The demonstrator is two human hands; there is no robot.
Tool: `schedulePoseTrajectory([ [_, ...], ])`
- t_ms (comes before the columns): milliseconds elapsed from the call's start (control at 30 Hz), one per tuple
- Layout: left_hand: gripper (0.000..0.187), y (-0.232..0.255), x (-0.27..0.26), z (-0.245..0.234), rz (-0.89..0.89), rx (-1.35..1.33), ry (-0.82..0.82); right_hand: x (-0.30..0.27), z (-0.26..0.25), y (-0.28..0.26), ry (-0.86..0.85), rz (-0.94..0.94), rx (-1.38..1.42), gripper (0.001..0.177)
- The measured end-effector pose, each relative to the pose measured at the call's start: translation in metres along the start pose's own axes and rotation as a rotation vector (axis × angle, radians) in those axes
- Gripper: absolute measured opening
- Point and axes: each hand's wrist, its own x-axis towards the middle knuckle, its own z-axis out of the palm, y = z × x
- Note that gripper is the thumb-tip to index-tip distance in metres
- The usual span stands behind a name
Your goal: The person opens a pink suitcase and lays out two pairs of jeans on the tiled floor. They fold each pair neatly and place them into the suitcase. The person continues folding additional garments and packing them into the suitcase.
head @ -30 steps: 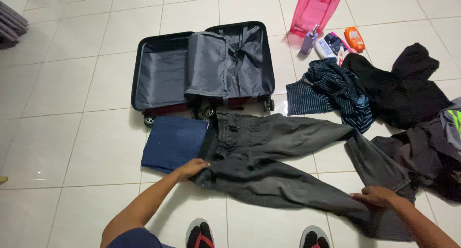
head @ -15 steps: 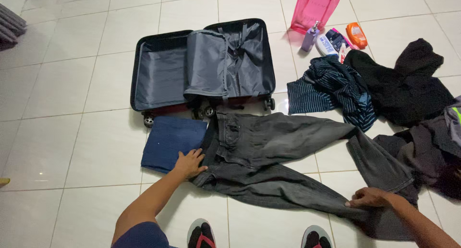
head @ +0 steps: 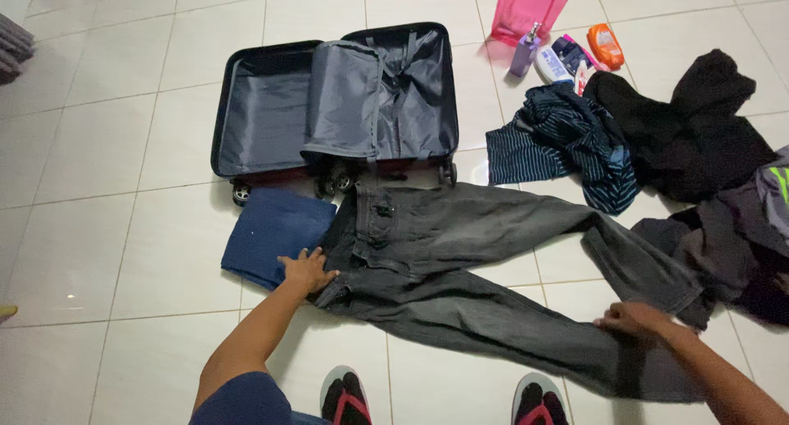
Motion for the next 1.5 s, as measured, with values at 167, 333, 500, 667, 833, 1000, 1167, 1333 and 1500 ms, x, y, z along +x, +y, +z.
schedulePoseTrajectory([
  [167, 0.076, 0.0, -0.011, 0.011, -0.037, -0.135, 0.131, 0.02, -0.013, 0.016, 0.137, 0.036, -0.187, 0.056],
  [333, 0.096, 0.03, 0.007, 0.03, 0.009, -0.503, -0.066, 0.036, -0.015, 0.041, 0.53, 0.073, -0.124, 0.045],
  [500, 0.089, 0.039, 0.033, 0.077, 0.265, -0.69, 0.223, 0.036, -0.034, 0.026, 0.804, 0.033, -0.171, 0.065],
  [667, 0.067, 0.034, 0.067, 0.09, 0.126, -1.011, 0.238, 0.037, -0.051, 0.012, 0.877, 0.039, 0.012, 0.102],
  [833, 0.063, 0.012, 0.055, 0.068, 0.111, -0.899, 0.338, 0.035, -0.037, 0.005, 0.747, 0.057, -0.11, 0.102],
  [1000, 0.07, -0.035, 0.017, 0.042, -0.038, -0.669, 0.213, 0.02, -0.053, 0.053, 0.582, 0.123, -0.213, 0.057],
  [1167, 0.091, -0.012, 0.003, 0.033, 0.095, -0.359, 0.101, 0.012, -0.045, 0.093, 0.246, 0.214, -0.433, 0.104],
  [1333, 0.086, 0.026, 0.042, -0.006, -0.028, -0.572, 0.319, 0.022, -0.06, 0.081, 0.675, 0.275, -0.067, 0.071],
  [1500, 0.081, 0.069, 0.112, -0.013, -0.039, -0.88, 0.392, 0.026, -0.063, 0.075, 0.528, 0.194, -0.243, 0.065],
])
